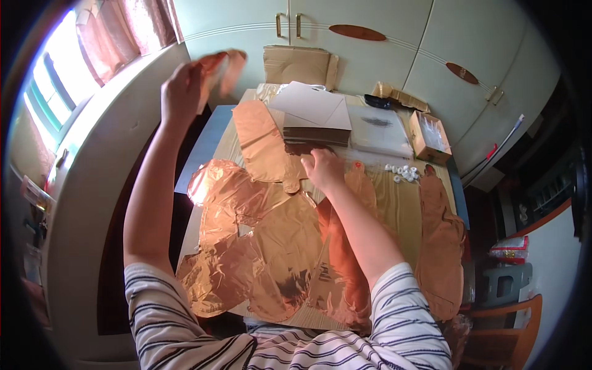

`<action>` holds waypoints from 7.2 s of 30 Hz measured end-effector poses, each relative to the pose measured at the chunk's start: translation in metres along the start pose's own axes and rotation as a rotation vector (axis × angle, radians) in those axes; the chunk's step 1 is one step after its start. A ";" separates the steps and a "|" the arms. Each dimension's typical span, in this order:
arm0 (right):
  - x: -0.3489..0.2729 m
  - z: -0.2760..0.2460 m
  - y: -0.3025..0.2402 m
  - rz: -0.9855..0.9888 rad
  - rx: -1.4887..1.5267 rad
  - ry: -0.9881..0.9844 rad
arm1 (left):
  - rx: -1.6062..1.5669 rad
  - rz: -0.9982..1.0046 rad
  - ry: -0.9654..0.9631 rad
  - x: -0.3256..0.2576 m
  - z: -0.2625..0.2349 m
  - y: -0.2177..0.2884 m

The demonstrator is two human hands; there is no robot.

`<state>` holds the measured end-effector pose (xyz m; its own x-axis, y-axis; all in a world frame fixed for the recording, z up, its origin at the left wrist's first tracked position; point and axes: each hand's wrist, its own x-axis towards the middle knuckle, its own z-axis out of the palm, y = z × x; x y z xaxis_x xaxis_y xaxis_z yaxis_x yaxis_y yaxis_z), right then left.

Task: Folding metallic foil balloons and placing them into clear plastic packaging sleeves.

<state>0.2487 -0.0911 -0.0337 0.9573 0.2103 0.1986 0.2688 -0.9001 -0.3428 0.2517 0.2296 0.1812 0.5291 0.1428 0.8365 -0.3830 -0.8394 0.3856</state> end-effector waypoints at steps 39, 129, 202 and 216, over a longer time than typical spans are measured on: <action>-0.192 -0.327 0.046 -0.088 0.186 0.426 | -0.258 0.646 -0.947 -0.331 -0.015 0.177; -0.509 -0.088 0.014 1.033 1.472 0.135 | -0.522 0.530 -0.974 -0.355 0.008 0.197; -0.413 -0.081 0.034 -0.063 -0.094 0.136 | -0.467 0.826 -1.088 -0.357 0.036 0.216; -0.407 -0.094 0.023 -0.017 -0.246 -0.018 | -0.920 0.308 -1.071 -0.327 0.029 0.235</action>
<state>-0.1449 -0.2336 -0.0358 0.9551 0.2313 0.1849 0.2533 -0.9616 -0.1055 0.0104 -0.0294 -0.0131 0.4816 -0.7787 0.4021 -0.7088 -0.0763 0.7013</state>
